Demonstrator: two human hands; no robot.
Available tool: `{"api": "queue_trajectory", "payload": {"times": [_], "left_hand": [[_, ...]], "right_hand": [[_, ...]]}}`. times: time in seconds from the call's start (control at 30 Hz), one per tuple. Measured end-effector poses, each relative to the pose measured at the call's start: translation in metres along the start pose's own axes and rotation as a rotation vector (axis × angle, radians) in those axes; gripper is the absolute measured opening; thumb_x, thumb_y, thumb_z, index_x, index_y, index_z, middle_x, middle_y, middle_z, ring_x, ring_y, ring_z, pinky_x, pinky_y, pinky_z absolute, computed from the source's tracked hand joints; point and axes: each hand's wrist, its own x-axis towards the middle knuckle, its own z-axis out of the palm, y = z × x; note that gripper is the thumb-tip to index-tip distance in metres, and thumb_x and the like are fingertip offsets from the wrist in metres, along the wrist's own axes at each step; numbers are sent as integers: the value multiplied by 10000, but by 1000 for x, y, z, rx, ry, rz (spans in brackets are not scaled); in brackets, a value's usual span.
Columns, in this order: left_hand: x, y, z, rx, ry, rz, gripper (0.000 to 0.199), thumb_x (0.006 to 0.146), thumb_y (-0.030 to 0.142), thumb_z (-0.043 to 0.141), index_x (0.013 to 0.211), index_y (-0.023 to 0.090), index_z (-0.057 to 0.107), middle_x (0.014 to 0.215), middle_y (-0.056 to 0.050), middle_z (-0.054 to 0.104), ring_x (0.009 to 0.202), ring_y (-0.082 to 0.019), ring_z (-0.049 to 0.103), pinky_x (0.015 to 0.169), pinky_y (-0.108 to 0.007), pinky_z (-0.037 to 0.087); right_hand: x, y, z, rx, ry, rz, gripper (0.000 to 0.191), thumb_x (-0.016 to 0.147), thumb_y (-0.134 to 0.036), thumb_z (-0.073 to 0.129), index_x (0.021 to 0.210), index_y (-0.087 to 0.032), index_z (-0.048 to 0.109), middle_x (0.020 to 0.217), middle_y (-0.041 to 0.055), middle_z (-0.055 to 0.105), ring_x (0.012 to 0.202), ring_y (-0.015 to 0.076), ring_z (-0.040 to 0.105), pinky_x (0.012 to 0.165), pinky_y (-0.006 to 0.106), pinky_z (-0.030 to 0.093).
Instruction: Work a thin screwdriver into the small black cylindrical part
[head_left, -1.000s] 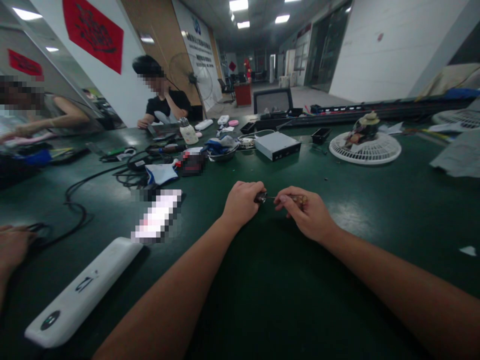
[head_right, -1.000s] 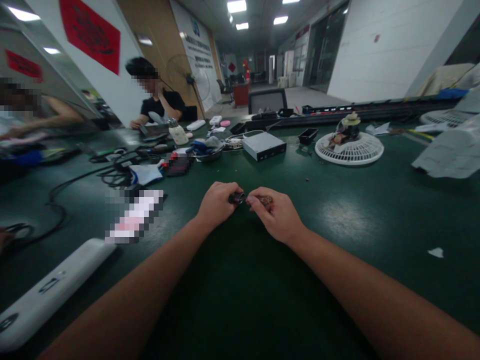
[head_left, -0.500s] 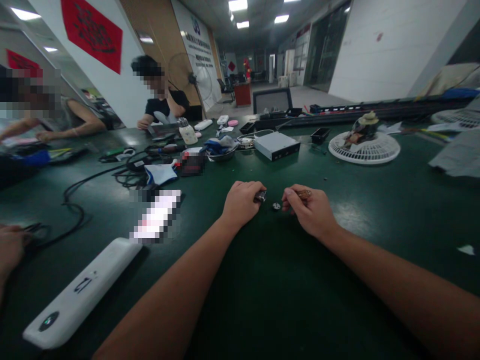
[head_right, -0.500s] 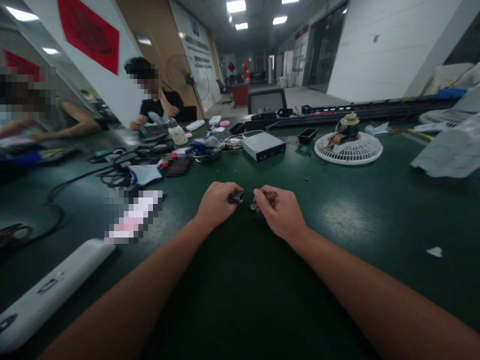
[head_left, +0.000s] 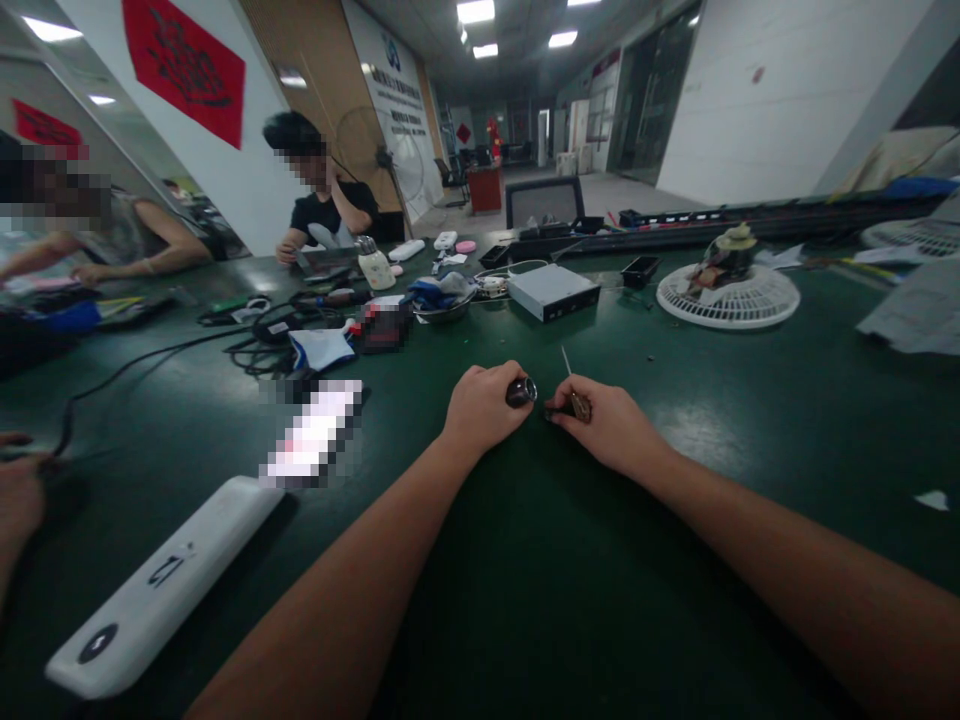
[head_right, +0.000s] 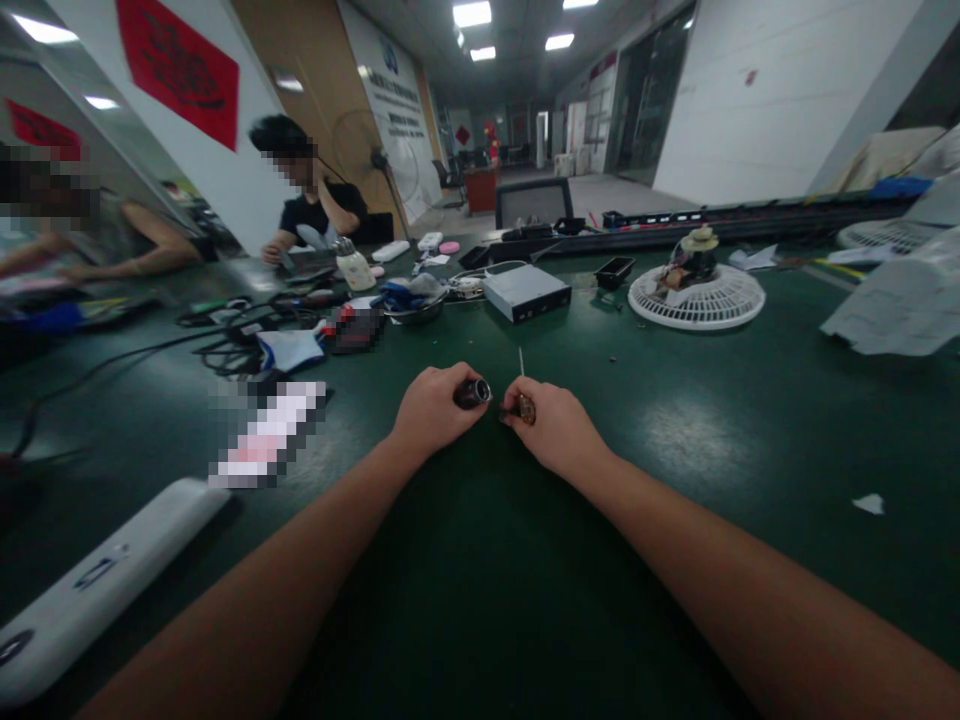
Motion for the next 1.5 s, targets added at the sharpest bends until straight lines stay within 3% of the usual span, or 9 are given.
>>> {"api": "queue_trajectory", "payload": {"times": [0.27, 0.5, 0.7, 1.03, 1.23, 1.4, 1.5], "left_hand": [[0, -3, 2, -53, -96, 91, 178, 879, 333, 671, 1033, 244, 673, 955, -2, 752, 886, -205, 687, 816, -356, 446], [0, -3, 3, -41, -152, 177, 260, 875, 364, 690, 1114, 261, 686, 987, -17, 753, 916, -219, 672, 871, -376, 422], [-1, -3, 2, -39, -167, 273, 302, 886, 404, 683, 1144, 248, 679, 935, -29, 733, 885, -208, 657, 868, -362, 423], [-1, -2, 0, -60, -140, 365, 267, 907, 368, 674, 1143, 243, 674, 983, -21, 749, 914, -192, 670, 911, -362, 413], [-2, 0, 0, -23, -99, 294, 285, 871, 319, 695, 1141, 232, 674, 991, -24, 752, 922, -214, 664, 883, -380, 420], [-1, -2, 1, -12, -37, 167, 237, 829, 288, 719, 1057, 233, 691, 949, -17, 758, 857, -217, 669, 848, -383, 429], [0, -3, 1, 3, 12, 66, 170, 825, 293, 721, 983, 236, 697, 891, -15, 753, 828, -222, 670, 821, -382, 437]], "right_hand": [[-2, 0, -2, 138, 91, -18, 192, 778, -152, 735, 845, -239, 578, 836, 0, 717, 746, 196, 670, 696, 338, 494], [-3, -4, 0, 327, 160, -64, 215, 805, -170, 713, 856, -245, 518, 921, 33, 745, 835, 217, 700, 739, 367, 527], [-3, -6, -2, 235, 212, -62, 215, 804, -160, 712, 831, -242, 515, 868, 26, 733, 793, 210, 682, 701, 353, 500], [-2, -4, -2, 101, 166, 28, 253, 773, -254, 782, 850, -244, 541, 784, -8, 682, 660, 182, 630, 621, 319, 452], [-2, -5, -2, 91, 189, -11, 105, 922, -308, 633, 980, -227, 599, 820, 29, 699, 674, 195, 641, 633, 332, 456], [-5, -4, -3, 323, 224, -56, 271, 1030, -410, 496, 1169, -216, 625, 906, 53, 744, 816, 213, 720, 705, 329, 511], [-8, -5, -4, 393, 239, -126, 308, 1030, -434, 505, 1140, -222, 698, 943, 58, 752, 869, 210, 724, 717, 324, 522]]}}
